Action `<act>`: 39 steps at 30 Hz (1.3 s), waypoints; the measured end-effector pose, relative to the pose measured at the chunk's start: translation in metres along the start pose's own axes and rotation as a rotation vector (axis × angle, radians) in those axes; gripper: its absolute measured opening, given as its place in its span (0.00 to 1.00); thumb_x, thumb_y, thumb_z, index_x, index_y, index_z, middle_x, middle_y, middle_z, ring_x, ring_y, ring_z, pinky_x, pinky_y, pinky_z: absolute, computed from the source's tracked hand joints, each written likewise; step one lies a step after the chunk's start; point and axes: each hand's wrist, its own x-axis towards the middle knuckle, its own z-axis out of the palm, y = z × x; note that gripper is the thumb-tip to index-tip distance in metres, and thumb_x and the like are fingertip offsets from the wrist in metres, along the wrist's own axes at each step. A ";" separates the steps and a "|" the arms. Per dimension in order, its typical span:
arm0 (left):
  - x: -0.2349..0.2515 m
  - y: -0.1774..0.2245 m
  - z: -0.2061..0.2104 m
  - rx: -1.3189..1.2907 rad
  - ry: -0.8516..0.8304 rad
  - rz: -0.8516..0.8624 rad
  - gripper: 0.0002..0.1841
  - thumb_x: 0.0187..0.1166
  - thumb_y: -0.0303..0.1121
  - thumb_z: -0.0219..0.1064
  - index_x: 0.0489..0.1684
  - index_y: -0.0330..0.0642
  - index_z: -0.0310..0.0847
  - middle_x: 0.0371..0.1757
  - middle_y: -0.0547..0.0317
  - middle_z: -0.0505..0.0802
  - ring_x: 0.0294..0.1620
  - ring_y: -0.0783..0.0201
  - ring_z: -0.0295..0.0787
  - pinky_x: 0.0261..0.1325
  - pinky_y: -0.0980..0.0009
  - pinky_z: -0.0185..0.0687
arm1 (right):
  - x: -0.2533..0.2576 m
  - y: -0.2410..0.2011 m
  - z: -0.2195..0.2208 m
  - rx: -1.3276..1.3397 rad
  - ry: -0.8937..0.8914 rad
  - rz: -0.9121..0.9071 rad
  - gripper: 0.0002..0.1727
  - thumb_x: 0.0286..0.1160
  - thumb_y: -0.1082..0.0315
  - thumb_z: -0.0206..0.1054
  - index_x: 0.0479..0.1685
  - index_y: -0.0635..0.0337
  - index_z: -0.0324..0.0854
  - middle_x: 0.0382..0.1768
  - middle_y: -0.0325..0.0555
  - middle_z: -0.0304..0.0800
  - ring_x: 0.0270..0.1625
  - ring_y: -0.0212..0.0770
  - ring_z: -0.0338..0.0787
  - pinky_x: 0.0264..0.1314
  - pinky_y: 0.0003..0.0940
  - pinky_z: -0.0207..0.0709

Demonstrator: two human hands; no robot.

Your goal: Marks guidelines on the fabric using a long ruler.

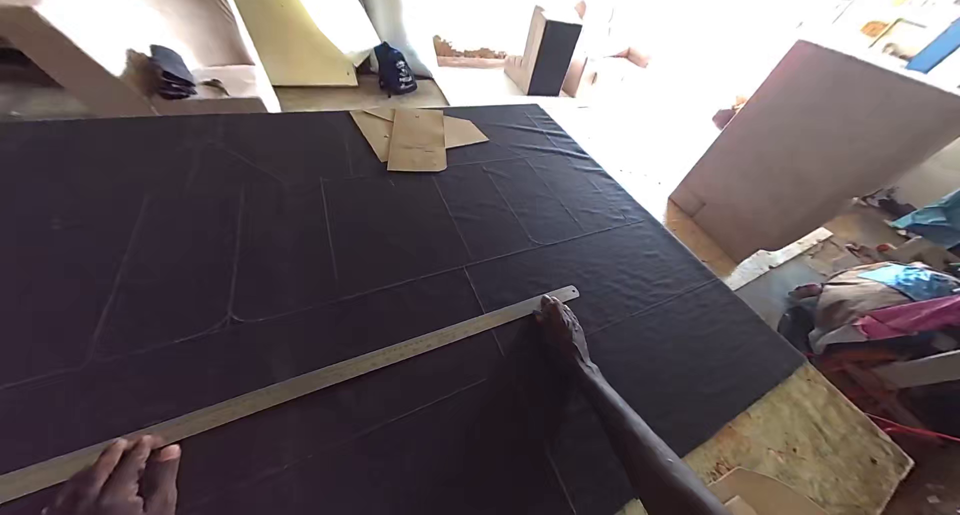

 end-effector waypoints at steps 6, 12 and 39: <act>0.000 0.004 0.002 -0.028 0.011 -0.011 0.29 0.91 0.51 0.52 0.72 0.34 0.82 0.80 0.35 0.79 0.87 0.40 0.67 0.91 0.49 0.53 | 0.000 0.006 0.007 0.065 0.004 -0.013 0.18 0.89 0.58 0.58 0.61 0.64 0.82 0.79 0.49 0.79 0.87 0.45 0.71 0.92 0.45 0.60; 0.000 0.010 -0.002 0.000 0.023 -0.020 0.28 0.91 0.51 0.52 0.72 0.35 0.82 0.79 0.35 0.80 0.86 0.40 0.69 0.90 0.48 0.54 | -0.003 0.000 0.003 0.039 0.013 0.023 0.21 0.89 0.58 0.57 0.69 0.64 0.81 0.78 0.51 0.80 0.85 0.47 0.73 0.91 0.45 0.62; -0.004 0.034 -0.011 0.212 0.002 -0.188 0.30 0.90 0.60 0.44 0.73 0.54 0.84 0.81 0.60 0.81 0.85 0.57 0.71 0.89 0.46 0.57 | -0.006 0.007 0.002 0.189 -0.004 -0.046 0.23 0.90 0.63 0.55 0.69 0.77 0.75 0.72 0.75 0.79 0.78 0.72 0.77 0.80 0.69 0.65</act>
